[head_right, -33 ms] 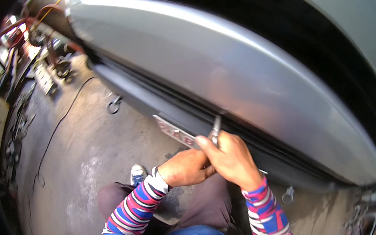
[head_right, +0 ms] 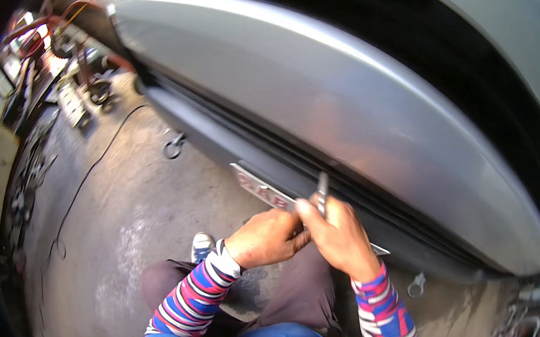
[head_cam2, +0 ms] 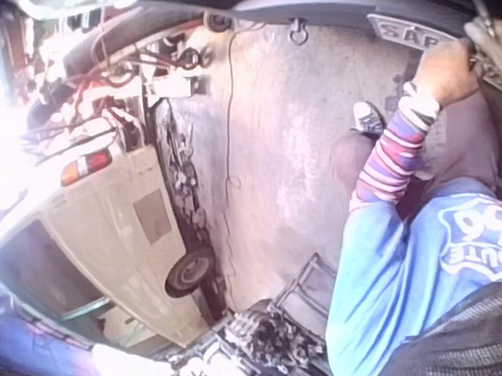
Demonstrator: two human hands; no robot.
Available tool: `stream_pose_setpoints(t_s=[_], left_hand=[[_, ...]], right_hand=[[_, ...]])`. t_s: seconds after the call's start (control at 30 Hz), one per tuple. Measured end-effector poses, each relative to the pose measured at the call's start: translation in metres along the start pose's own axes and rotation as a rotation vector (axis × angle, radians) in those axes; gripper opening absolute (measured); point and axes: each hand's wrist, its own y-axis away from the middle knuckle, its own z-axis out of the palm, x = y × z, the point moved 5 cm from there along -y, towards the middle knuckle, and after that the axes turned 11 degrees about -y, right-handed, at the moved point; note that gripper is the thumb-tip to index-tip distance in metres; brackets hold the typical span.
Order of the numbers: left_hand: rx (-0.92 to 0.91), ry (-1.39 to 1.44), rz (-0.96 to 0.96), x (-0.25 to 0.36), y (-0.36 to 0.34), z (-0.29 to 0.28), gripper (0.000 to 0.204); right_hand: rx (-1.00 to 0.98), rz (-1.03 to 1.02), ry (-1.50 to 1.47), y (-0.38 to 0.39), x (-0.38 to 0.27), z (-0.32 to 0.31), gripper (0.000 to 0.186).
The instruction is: The person kneels in front of a silver car and uses a socket wrench and screwdriver to remove bolts and fasteners from the front bumper and grille area. They manipulate the bumper and headlight assembly, then work under the hood to adjust components near the radiator and headlight.
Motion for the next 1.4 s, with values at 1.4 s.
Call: stream_pose_setpoints(t_s=[1.4], left_hand=[[0.603, -0.233, 0.306, 0.010, 0.081, -0.066, 0.017]], right_hand=[[0.107, 0.128, -1.105, -0.022, 0.028, 0.027, 0.033]])
